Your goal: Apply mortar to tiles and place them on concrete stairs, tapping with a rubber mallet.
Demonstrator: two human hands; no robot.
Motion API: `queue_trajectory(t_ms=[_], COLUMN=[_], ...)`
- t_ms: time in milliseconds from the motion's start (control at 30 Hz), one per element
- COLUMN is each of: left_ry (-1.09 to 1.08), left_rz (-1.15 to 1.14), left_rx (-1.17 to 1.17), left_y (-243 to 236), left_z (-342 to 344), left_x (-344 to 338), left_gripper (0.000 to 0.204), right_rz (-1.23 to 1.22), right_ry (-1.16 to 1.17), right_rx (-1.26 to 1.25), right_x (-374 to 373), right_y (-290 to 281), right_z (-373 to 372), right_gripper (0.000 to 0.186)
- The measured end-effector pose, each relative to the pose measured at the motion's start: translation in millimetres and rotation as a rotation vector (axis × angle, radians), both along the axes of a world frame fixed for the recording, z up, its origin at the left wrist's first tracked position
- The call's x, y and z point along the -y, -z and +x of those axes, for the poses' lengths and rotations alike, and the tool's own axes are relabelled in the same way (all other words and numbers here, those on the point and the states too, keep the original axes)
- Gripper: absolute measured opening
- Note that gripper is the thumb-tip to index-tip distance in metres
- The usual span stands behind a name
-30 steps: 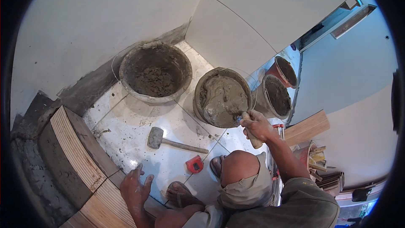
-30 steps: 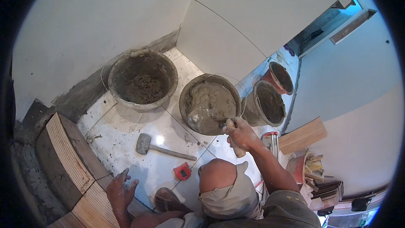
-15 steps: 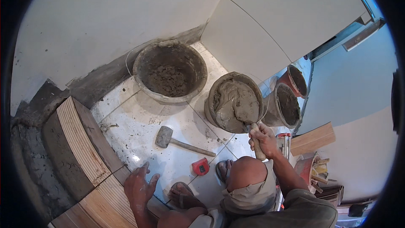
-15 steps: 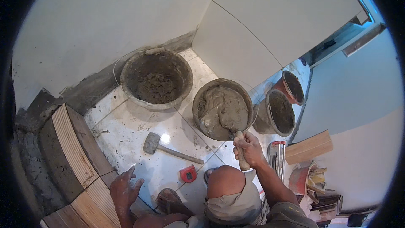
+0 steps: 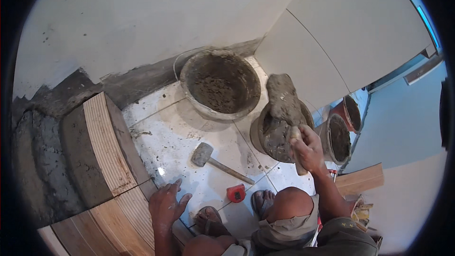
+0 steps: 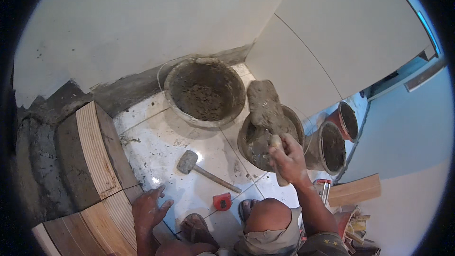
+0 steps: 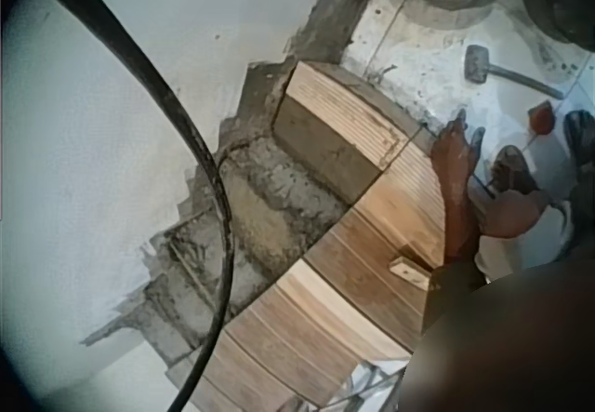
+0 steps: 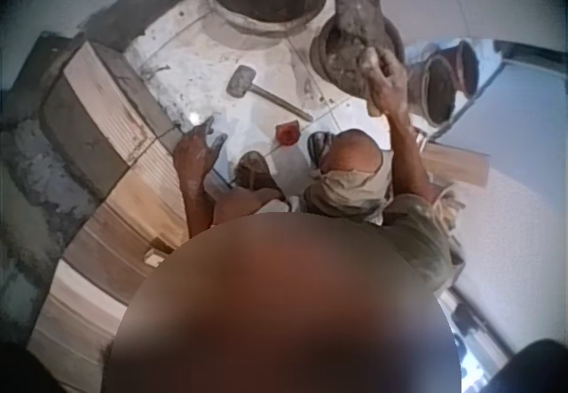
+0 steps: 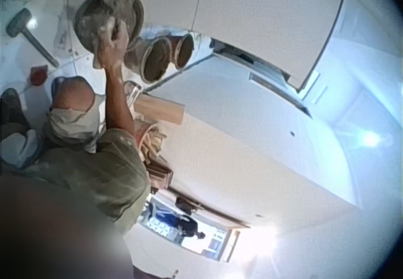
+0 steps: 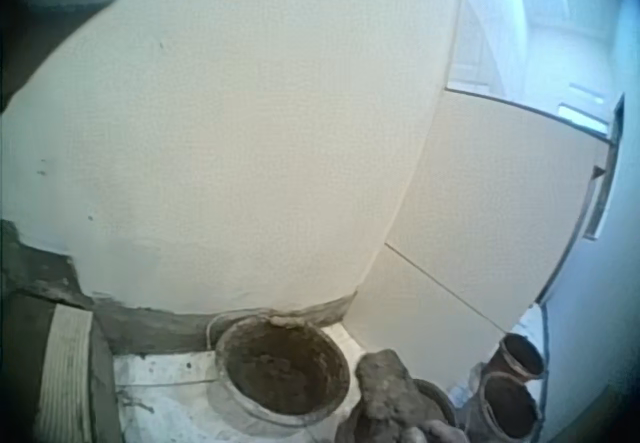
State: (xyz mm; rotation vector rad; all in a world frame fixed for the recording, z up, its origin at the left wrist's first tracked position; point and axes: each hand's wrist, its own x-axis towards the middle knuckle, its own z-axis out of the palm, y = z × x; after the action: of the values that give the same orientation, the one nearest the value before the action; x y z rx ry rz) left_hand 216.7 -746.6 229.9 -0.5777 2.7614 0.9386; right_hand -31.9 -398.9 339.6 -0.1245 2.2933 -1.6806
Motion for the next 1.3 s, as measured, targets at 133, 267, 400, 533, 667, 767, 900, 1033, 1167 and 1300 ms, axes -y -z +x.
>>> queue_trajectory(t_ms=[133,267,400,533,667,767,900,1033,1167,1300], left_ry=[0.021,0.009,-0.010,0.024,0.001,0.006,-0.159,-0.170,-0.079,-0.098], left_rz=[0.007,0.007,0.038,-0.001,0.060,0.089,0.007,-0.008,0.056,0.049], left_rx=[-0.135,-0.110,-0.133,-0.305,-0.137,-0.185,-0.644,-0.708,-0.463,-0.523], left_y=[5.0,5.8,22.6,37.6,30.2,46.5,76.7,96.9,70.7,61.8], left_z=[-0.8,3.9,20.6,16.7,23.0,30.1,47.9,38.6,27.8,29.2], left_x=[-0.4,0.3,8.2,-5.5,-2.0,-10.5,-32.5,-40.3,-28.5,-21.1], left_gripper=[0.055,0.057,0.058,0.059,0.061,0.061,0.060,0.063,0.059,0.058], right_rz=[0.547,0.988,0.883,0.624,0.350,0.418,0.425,0.521,0.527,0.614], right_ry=[-0.207,-0.436,-0.377,-0.280,-0.486,-0.938,-1.373,-1.572,-1.692,-1.771], right_rx=[-0.555,-0.541,-0.638,-0.698,-0.373,-0.384,-0.805,-0.700,-0.740,-0.843], right_x=[59.8,114.7,130.6,112.5,187.6,252.3,343.9,417.2,460.0,505.3], right_y=[12.8,14.2,18.5,12.3,-10.6,-19.2,-17.5,-10.3,-1.8,14.7], right_z=[-37.2,-48.4,-45.3,-61.7,-32.1,-5.5,38.1,76.7,102.9,97.8], right_gripper=[0.037,0.050,0.047,0.044,0.033,0.034,0.038,0.040,0.038,0.041])
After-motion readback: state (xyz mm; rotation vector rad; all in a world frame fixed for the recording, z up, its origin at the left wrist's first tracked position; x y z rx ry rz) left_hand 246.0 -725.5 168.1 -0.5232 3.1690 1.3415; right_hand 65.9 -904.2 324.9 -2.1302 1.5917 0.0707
